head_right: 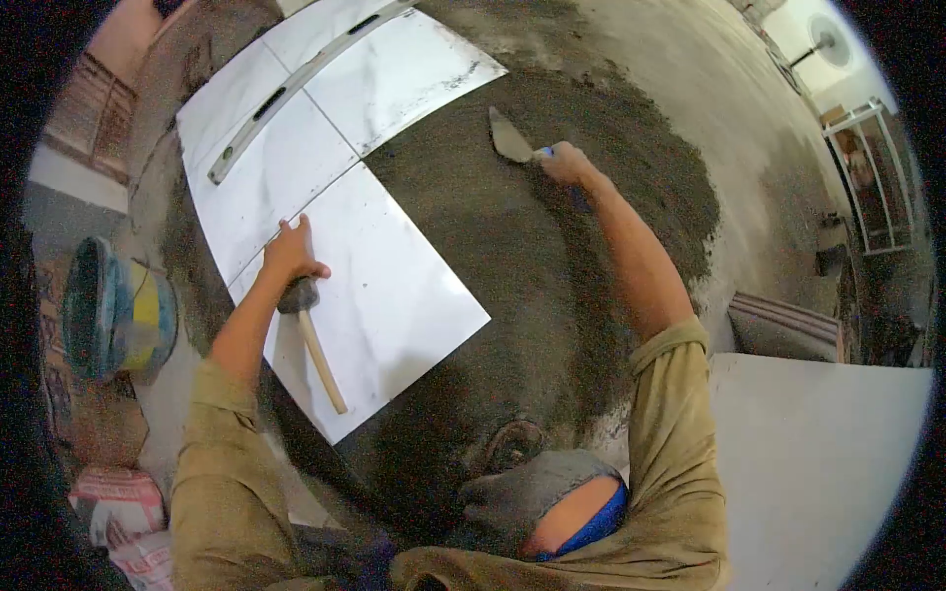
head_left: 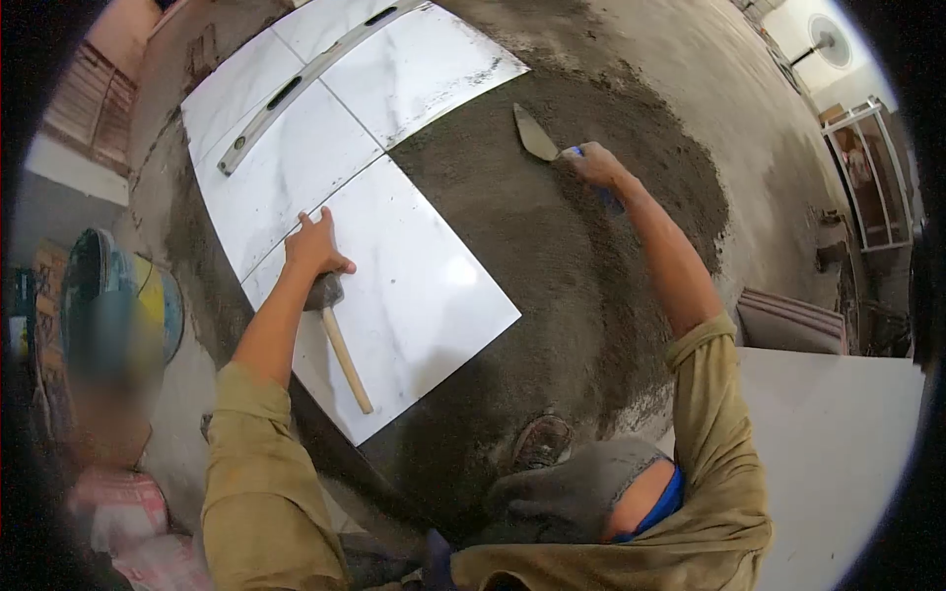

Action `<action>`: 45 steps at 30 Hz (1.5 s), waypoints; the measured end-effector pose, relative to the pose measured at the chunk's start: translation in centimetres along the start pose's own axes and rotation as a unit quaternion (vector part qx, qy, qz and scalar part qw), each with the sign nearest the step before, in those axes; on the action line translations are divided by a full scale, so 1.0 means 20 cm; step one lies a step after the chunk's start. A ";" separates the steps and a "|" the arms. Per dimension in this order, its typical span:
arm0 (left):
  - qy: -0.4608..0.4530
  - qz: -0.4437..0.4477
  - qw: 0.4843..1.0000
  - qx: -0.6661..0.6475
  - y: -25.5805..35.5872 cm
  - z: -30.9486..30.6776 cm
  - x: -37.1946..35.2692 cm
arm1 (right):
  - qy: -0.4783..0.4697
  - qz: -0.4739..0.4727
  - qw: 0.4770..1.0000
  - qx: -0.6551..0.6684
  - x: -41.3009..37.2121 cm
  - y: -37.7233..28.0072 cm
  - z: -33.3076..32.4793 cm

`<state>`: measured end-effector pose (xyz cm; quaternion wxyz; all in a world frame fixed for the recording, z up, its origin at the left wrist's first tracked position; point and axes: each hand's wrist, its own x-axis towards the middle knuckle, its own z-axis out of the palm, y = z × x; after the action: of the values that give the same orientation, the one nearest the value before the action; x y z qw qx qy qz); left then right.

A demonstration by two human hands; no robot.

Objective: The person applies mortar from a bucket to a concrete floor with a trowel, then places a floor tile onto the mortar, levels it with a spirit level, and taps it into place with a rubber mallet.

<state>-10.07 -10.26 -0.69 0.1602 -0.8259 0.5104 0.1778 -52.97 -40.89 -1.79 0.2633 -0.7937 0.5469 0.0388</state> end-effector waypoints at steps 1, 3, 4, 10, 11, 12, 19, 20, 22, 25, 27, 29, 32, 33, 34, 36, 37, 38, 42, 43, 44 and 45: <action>0.004 0.004 1.000 -0.004 -0.01 0.01 0.01 | 0.015 -0.044 0.999 0.010 -0.08 -0.11 0.02; -0.001 -0.003 1.000 -0.008 -0.01 0.02 0.01 | -0.045 -0.036 0.997 0.053 -0.31 -0.38 0.00; -0.004 -0.003 1.000 -0.007 -0.01 0.01 0.01 | -0.099 -0.023 0.990 0.099 -0.39 -0.50 -0.01; -0.007 -0.011 1.000 0.000 -0.01 0.02 0.02 | -0.044 -0.122 0.991 -0.025 -0.30 -0.55 0.13; -0.008 -0.011 1.000 -0.001 -0.01 0.03 0.01 | -0.044 -0.122 0.991 -0.026 -0.29 -0.53 0.15; -0.009 -0.010 1.000 -0.002 -0.02 0.02 0.01 | -0.035 -0.149 0.988 -0.028 -0.33 -0.53 0.17; 0.005 -0.001 1.000 0.008 -0.02 0.04 0.04 | -0.110 -0.166 0.976 -0.083 -0.56 -0.36 -0.02; -0.003 0.013 1.000 0.013 -0.02 0.06 0.06 | -0.126 -0.164 0.975 -0.077 -0.57 -0.33 -0.07; 0.003 0.031 0.999 0.019 -0.05 0.09 0.10 | -0.099 -0.158 0.981 -0.061 -0.53 -0.37 -0.09; 0.008 0.044 0.999 -0.003 -0.05 0.08 0.09 | -0.118 -0.058 0.991 -0.003 -0.42 -0.37 -0.05; 0.007 0.048 0.999 -0.006 -0.05 0.08 0.07 | -0.102 -0.083 0.991 -0.014 -0.37 -0.28 0.02; 0.008 0.038 0.999 -0.012 -0.06 0.08 0.07 | -0.087 -0.141 0.986 -0.033 -0.45 -0.11 0.05; 0.020 0.025 0.999 -0.006 -0.03 0.05 0.04 | -0.186 -0.132 0.972 -0.058 -0.73 0.01 -0.03; 0.017 0.021 1.000 -0.008 -0.01 0.03 0.02 | -0.214 -0.104 0.970 -0.049 -0.81 0.03 -0.08; 0.008 0.020 1.000 -0.011 0.00 0.01 0.00 | -0.239 -0.074 0.967 -0.040 -0.88 0.05 -0.11; -0.002 0.021 1.000 -0.012 0.00 0.02 0.02 | -0.215 -0.090 0.972 -0.037 -0.97 0.13 -0.15; 0.005 0.033 0.999 -0.004 -0.02 0.04 0.04 | -0.188 -0.106 0.976 -0.033 -1.01 0.15 -0.15; 0.012 0.047 0.999 0.004 -0.03 0.06 0.07 | -0.187 -0.103 0.976 -0.032 -1.05 0.15 -0.13; 0.009 0.041 0.999 0.003 -0.01 0.05 0.05 | -0.063 -0.110 0.991 0.035 -1.30 0.08 0.08; 0.019 0.049 0.999 0.001 -0.04 0.08 0.08 | -0.067 -0.077 0.994 0.028 -1.35 0.03 0.13; 0.029 0.056 0.998 0.000 -0.07 0.12 0.10 | -0.070 -0.045 0.996 0.022 -1.40 -0.02 0.17; 0.027 0.056 0.998 -0.001 -0.07 0.12 0.09 | -0.072 -0.044 0.996 0.021 -1.43 -0.04 0.22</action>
<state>-8.32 -9.94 -3.49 0.1354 -0.8006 0.5600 0.1646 -62.78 -14.39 4.81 0.3206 -0.8065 0.4914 0.0728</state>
